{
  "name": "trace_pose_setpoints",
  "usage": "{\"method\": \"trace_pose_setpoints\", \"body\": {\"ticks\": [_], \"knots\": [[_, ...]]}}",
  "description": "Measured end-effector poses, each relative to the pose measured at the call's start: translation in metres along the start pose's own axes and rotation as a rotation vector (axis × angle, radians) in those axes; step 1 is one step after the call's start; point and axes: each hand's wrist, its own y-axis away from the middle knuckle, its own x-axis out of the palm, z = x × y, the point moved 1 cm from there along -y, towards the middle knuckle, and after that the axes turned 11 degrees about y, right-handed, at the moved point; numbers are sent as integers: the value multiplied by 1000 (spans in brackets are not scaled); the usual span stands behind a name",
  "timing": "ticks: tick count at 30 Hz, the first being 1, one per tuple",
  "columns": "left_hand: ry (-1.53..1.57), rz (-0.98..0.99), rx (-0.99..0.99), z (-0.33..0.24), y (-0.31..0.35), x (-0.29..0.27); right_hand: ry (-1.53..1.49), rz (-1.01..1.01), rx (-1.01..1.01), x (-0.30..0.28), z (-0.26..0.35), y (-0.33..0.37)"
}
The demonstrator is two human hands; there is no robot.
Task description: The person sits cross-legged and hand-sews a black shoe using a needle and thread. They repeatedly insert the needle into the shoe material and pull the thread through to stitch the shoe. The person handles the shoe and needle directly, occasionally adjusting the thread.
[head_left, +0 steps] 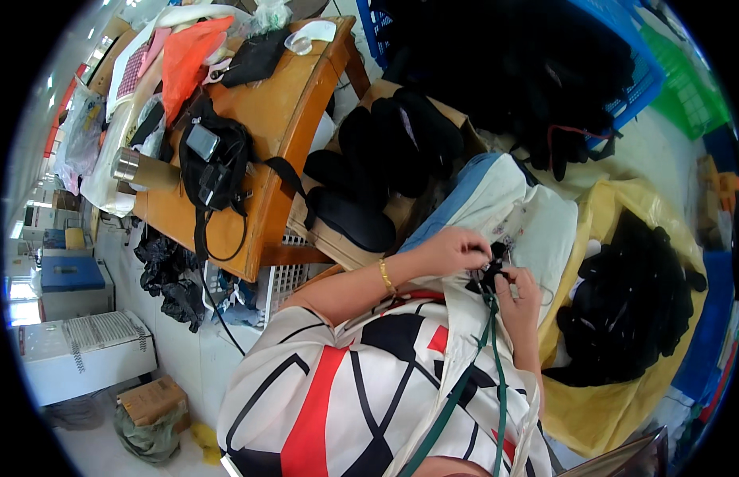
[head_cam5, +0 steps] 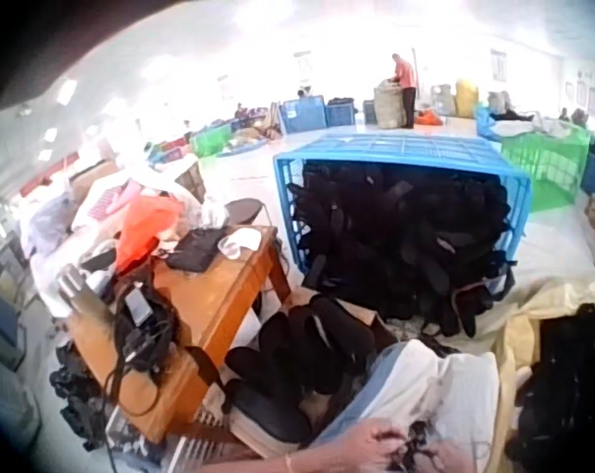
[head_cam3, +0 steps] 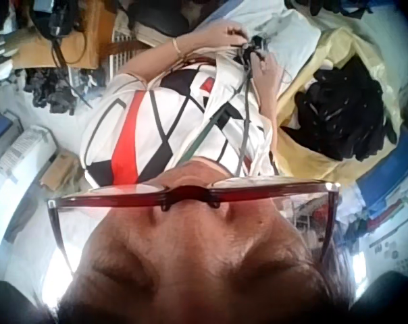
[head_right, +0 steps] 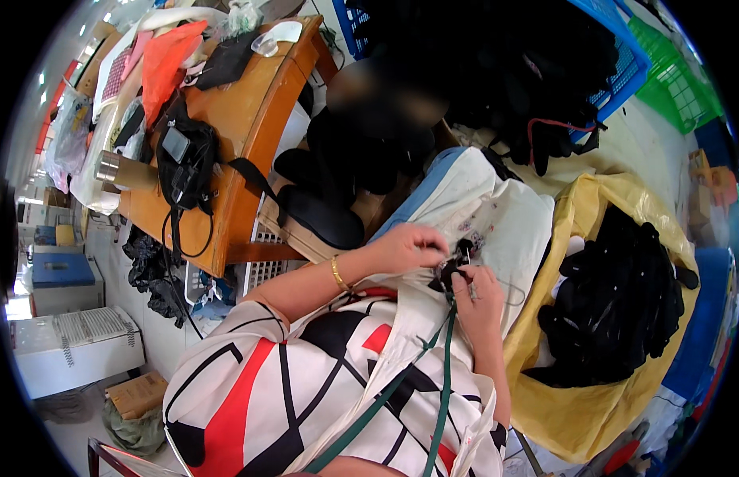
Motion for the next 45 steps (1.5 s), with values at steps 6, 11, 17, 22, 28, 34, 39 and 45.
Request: {"method": "trace_pose_setpoints", "body": {"ticks": [6,11,17,22,28,34,39,45], "knots": [[42,-915,22,47,-60,-171,-122,-28,158,4,-22,3],[653,-1080,191,78,-76,-248,-138,4,222,6,-19,6],[667,-1176,429,52,-66,-237,-146,-1,225,4,-20,6],[315,-928,640,8,-42,-181,-137,-46,212,1,-24,12],[143,-682,564,-19,-14,-106,-299,-86,373,-12,-27,19],[-214,-449,6,16,26,-29,-655,-157,434,-10,-43,27],[137,-259,-388,18,8,-9,-684,-191,453,-12,-41,20],[453,-265,-378,11,-17,20,-828,-209,493,-4,-42,-2]]}}
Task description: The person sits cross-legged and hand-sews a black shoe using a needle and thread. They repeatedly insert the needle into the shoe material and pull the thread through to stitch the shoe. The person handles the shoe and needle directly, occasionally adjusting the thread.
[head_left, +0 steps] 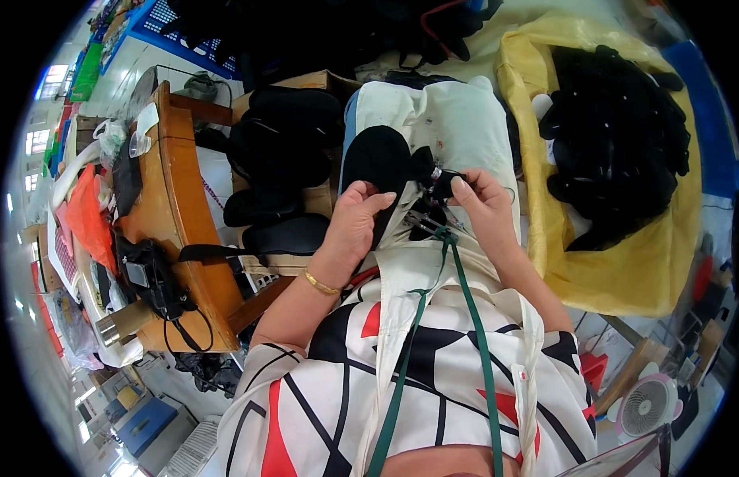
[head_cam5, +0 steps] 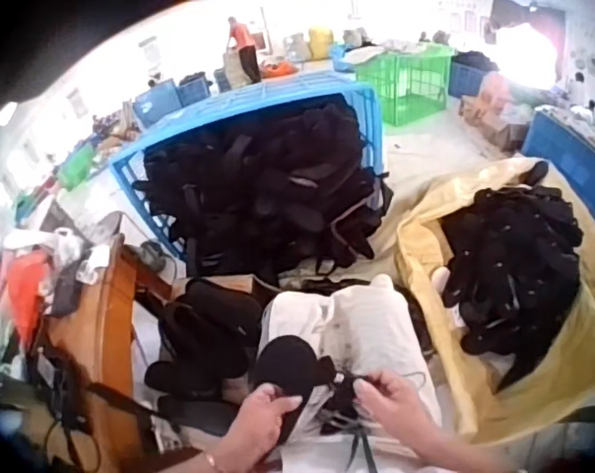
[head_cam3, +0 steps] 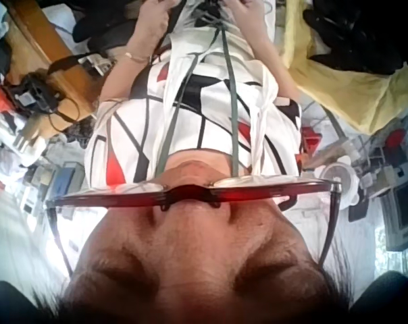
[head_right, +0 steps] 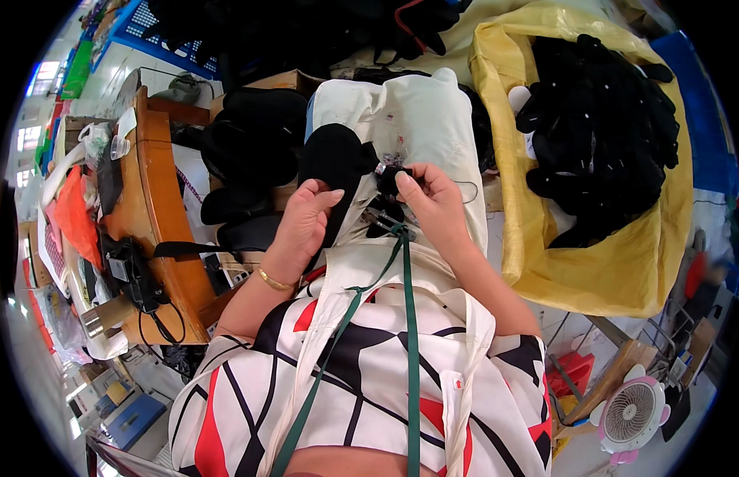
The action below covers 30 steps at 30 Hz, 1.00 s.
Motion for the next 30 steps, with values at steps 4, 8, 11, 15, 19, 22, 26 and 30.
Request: {"method": "trace_pose_setpoints", "body": {"ticks": [4,8,11,15,19,22,26,30], "knots": [[220,-4,50,15,4,4,-127,42,20,25,2,-14],[333,80,146,22,13,9,72,188,-50,55,-16,-21],[358,-47,72,22,11,0,462,282,-318,58,0,-20],[441,-174,69,5,11,20,492,201,-297,51,4,-22],[411,-253,47,5,8,14,424,210,-204,46,19,-24],[316,-174,88,3,11,22,479,246,-234,45,16,-30],[281,-90,231,15,1,15,610,275,-199,43,25,-30],[282,-96,221,17,-1,16,611,253,-225,42,20,-29]]}}
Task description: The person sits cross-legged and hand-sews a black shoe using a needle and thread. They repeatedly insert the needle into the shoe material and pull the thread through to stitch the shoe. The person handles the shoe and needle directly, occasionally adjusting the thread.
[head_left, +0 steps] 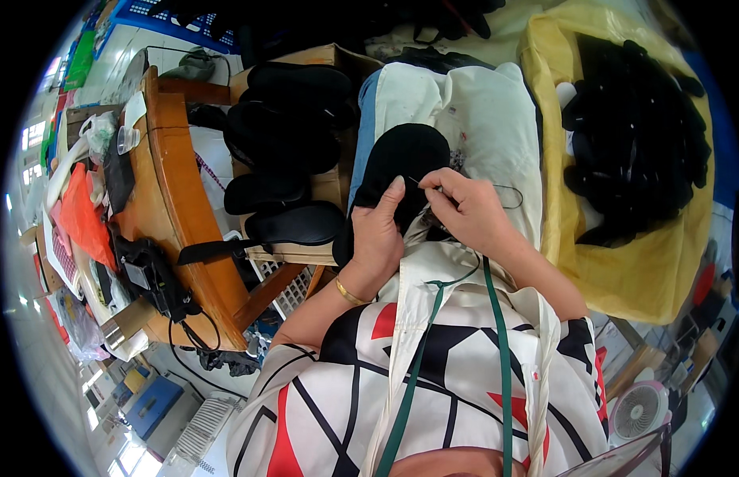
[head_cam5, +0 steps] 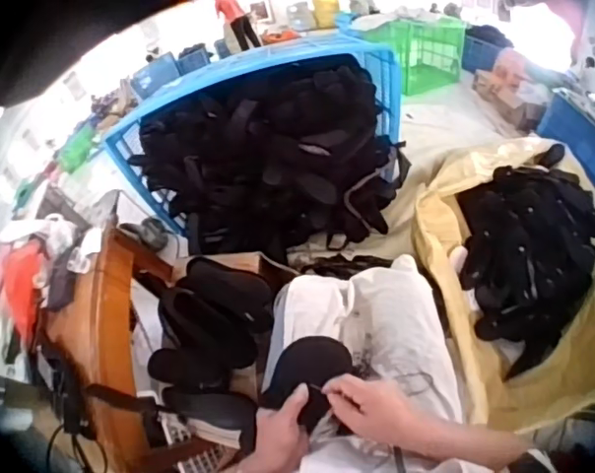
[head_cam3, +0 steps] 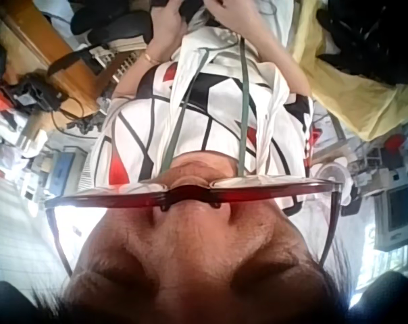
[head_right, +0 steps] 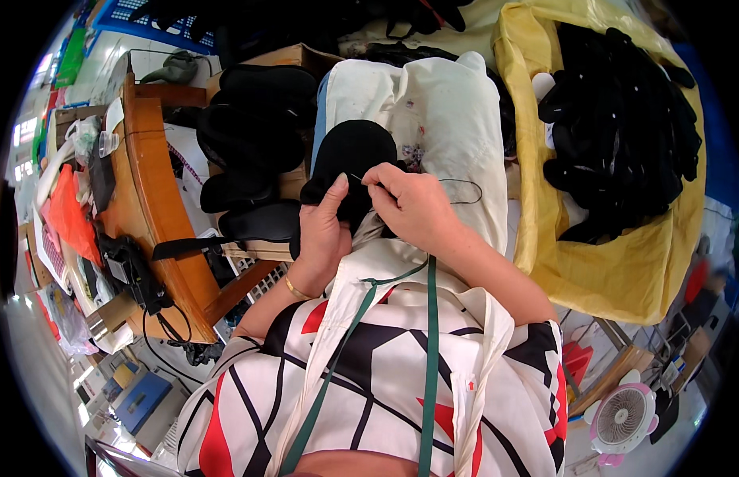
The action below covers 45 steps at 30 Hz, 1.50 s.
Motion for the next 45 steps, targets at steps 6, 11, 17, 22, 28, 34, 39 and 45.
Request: {"method": "trace_pose_setpoints", "body": {"ticks": [6,11,17,22,28,34,39,45], "knots": [[34,-15,-53,0,0,1,29,1,-20,0,-1,1],[27,-24,-63,-2,1,3,31,0,-23,-1,-2,1],[9,-23,-60,-2,3,3,55,14,-28,-3,0,-1],[-37,52,-84,0,7,-1,34,32,7,-3,3,0],[-248,138,-3,1,14,0,-24,42,24,0,2,1],[-182,86,-39,0,7,6,-82,66,74,2,-7,3],[-141,83,-21,3,7,7,-117,152,152,-4,-7,4],[-142,80,-28,2,8,8,-166,181,176,-9,-5,5]]}}
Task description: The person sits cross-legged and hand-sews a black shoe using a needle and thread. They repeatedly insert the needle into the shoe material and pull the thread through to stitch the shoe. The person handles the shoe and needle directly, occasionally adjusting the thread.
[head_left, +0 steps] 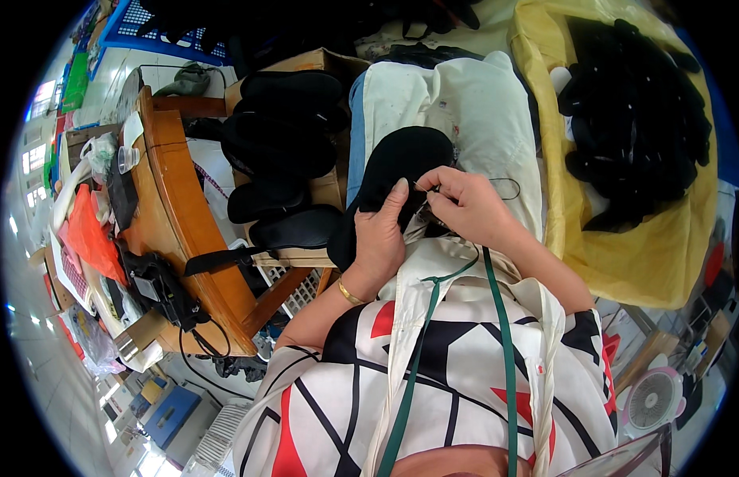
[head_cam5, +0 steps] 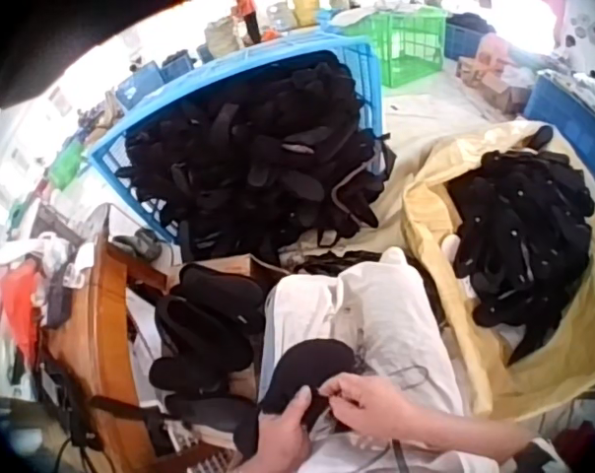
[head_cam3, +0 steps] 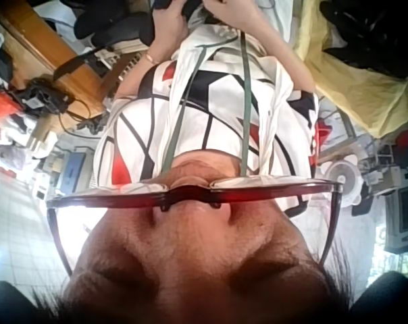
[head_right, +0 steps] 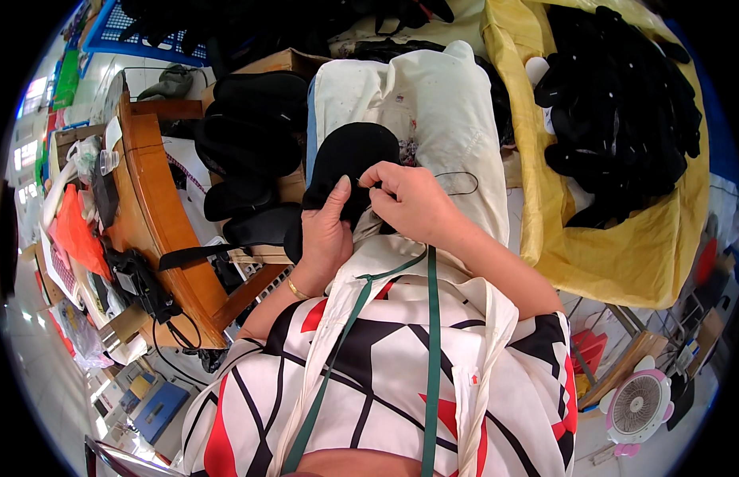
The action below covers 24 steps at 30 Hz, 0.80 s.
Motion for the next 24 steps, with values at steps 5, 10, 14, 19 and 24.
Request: {"method": "trace_pose_setpoints", "body": {"ticks": [5,10,14,19,24], "knots": [[-121,9,29,2,2,-3,-96,44,123,-2,6,-5],[-115,9,13,0,1,-1,-53,-7,67,3,1,-6],[-20,39,-41,-4,-4,0,11,-99,-80,9,-11,-1],[55,25,-64,-5,-4,0,82,-129,-139,10,-14,2],[37,-77,-144,-8,-3,-3,90,-165,-198,12,-18,2]]}}
